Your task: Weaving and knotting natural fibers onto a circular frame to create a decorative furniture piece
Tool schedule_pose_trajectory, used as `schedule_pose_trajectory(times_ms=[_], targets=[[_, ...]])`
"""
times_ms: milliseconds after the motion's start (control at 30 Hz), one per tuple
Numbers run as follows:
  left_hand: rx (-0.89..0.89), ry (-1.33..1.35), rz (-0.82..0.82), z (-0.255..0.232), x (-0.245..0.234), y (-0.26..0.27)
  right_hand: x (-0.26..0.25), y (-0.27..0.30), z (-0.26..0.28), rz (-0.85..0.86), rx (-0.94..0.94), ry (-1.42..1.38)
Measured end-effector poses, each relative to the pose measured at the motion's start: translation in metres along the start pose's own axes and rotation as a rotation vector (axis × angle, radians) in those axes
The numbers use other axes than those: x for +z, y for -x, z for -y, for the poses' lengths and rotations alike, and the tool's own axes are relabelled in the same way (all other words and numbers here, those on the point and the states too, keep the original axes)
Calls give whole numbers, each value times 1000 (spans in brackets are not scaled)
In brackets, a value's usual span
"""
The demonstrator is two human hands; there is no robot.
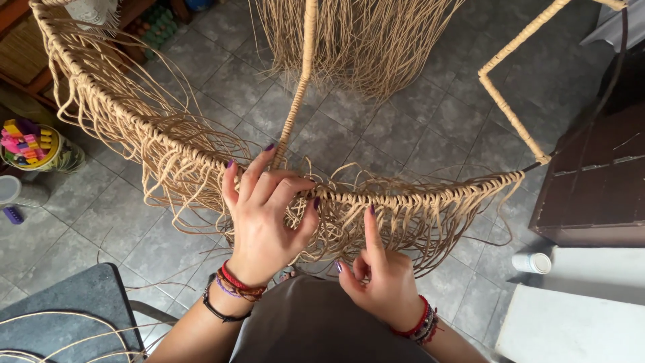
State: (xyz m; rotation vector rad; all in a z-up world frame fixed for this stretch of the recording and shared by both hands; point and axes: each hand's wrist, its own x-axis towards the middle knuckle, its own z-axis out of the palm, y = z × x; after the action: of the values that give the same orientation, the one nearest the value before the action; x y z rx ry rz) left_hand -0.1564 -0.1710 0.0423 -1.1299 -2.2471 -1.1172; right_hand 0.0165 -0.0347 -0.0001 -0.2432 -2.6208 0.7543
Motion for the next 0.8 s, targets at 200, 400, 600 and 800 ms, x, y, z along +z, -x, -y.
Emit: schedule_pose_trajectory(times_ms=[200, 400, 600, 800], targets=[[149, 119, 109, -33, -2, -17, 7, 5, -17, -5, -62, 0], [112, 65, 65, -44, 17, -25, 3, -1, -14, 11, -23, 1], [79, 65, 74, -39, 19, -20, 2, 2, -18, 51, -52, 17], [76, 69, 82, -39, 19, -17, 5, 12, -29, 42, -21, -19]])
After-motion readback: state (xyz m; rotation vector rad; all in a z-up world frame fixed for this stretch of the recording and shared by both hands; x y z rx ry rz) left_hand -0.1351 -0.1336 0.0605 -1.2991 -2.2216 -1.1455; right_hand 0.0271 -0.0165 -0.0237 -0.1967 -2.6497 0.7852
